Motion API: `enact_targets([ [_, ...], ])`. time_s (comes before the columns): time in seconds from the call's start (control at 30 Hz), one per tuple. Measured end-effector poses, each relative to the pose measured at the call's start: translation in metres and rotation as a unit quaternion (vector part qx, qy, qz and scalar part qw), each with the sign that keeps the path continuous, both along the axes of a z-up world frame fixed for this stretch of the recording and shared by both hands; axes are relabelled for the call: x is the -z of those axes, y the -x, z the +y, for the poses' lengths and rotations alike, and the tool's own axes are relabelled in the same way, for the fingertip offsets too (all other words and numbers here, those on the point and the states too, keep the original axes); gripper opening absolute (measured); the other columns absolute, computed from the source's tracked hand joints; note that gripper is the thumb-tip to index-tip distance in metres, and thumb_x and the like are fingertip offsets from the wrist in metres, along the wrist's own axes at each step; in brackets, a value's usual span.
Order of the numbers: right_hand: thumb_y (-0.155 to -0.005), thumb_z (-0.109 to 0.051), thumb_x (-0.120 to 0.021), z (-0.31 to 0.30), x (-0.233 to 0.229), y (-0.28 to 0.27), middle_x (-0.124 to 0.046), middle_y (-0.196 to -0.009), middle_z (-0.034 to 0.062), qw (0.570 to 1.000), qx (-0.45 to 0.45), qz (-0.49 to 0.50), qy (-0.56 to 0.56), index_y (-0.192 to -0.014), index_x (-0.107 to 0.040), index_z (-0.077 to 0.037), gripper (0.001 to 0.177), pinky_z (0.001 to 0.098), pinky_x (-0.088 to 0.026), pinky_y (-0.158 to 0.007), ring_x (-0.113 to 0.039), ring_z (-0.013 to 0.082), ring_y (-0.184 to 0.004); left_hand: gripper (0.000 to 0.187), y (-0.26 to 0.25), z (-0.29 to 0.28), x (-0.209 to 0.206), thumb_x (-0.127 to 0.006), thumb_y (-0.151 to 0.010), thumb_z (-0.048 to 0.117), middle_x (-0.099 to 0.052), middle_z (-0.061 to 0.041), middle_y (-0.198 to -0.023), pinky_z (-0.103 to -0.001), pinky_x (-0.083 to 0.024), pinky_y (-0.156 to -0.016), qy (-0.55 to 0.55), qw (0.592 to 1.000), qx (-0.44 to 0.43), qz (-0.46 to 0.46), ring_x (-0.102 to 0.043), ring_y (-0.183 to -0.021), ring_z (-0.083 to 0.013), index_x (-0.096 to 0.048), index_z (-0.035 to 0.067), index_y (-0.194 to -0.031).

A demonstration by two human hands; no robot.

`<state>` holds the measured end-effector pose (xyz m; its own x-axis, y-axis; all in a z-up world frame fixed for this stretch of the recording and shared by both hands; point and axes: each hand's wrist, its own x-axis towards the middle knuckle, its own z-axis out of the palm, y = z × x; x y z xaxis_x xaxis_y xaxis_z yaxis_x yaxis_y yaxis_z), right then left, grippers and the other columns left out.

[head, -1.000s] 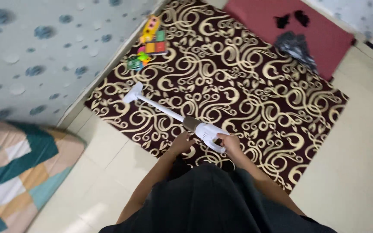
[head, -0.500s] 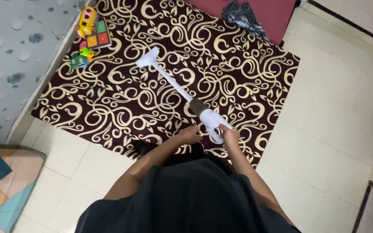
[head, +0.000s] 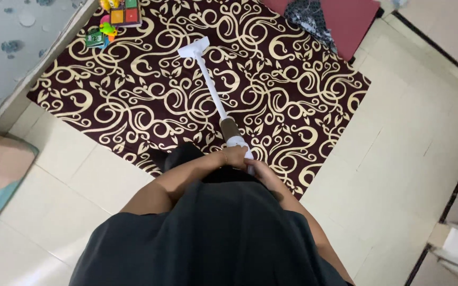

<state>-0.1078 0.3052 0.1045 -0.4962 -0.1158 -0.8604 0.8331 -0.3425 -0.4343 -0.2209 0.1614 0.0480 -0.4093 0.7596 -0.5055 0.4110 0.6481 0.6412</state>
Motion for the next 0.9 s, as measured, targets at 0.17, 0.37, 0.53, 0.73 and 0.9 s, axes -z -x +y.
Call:
enact_targets([
  [0.17, -0.101, -0.028, -0.059, 0.010, 0.080, 0.009, -0.072, -0.097, 0.0097, 0.996, 0.020, -0.042, 0.069, -0.114, -0.067, -0.004, 0.028, 0.0348, -0.056, -0.072, -0.067, 0.0226, -0.080, 0.073, -0.005, -0.002, -0.016, -0.082, -0.069, 0.046, -0.070, -0.025, -0.118, -0.046, -0.057, -0.094, 0.019, 1.000, -0.012, -0.013, -0.069, -0.113, -0.0389, -0.063, -0.002, -0.120],
  [0.37, -0.100, -0.028, -0.056, 0.007, 0.116, 0.044, -0.071, -0.095, 0.0094, 0.979, 0.093, -0.036, 0.177, -0.117, -0.063, -0.004, 0.030, 0.0358, -0.057, -0.077, -0.067, 0.0220, -0.086, 0.082, -0.022, -0.028, -0.003, -0.083, -0.068, 0.042, -0.057, -0.025, -0.136, -0.045, -0.051, -0.104, -0.039, 0.993, -0.102, -0.031, -0.061, -0.124, -0.0402, -0.055, 0.002, -0.134],
  [0.53, -0.105, -0.018, -0.065, 0.020, 0.196, 0.092, -0.058, -0.081, 0.0015, 0.952, 0.151, 0.002, 0.268, -0.114, -0.062, -0.001, 0.020, 0.0354, -0.055, -0.075, -0.058, 0.0154, -0.075, 0.097, -0.018, -0.041, 0.057, -0.098, -0.068, 0.045, -0.018, -0.034, -0.157, -0.047, -0.044, -0.107, -0.098, 0.985, -0.006, 0.139, -0.037, -0.141, -0.0576, -0.045, 0.014, -0.144],
  [0.73, -0.103, -0.023, -0.061, -0.013, 0.156, 0.156, -0.057, -0.082, 0.0041, 0.982, 0.119, -0.022, 0.147, -0.109, -0.054, -0.005, 0.021, 0.0377, -0.055, -0.077, -0.058, 0.0190, -0.076, 0.136, 0.023, -0.050, -0.011, -0.089, -0.069, 0.040, -0.004, -0.033, -0.167, -0.048, -0.046, -0.110, 0.040, 0.979, -0.181, -0.078, -0.044, -0.140, -0.0483, 0.001, 0.001, -0.162],
  [0.9, -0.102, -0.023, -0.063, -0.031, 0.154, 0.193, -0.067, -0.093, 0.0049, 0.995, 0.079, 0.007, 0.062, -0.119, -0.063, 0.002, 0.030, 0.0350, -0.054, -0.073, -0.063, 0.0169, -0.078, 0.131, 0.066, -0.049, 0.031, -0.085, -0.074, 0.040, 0.002, -0.038, -0.164, -0.045, -0.051, -0.106, -0.029, 0.966, -0.243, -0.082, -0.056, -0.132, -0.0442, 0.007, -0.002, -0.158],
])
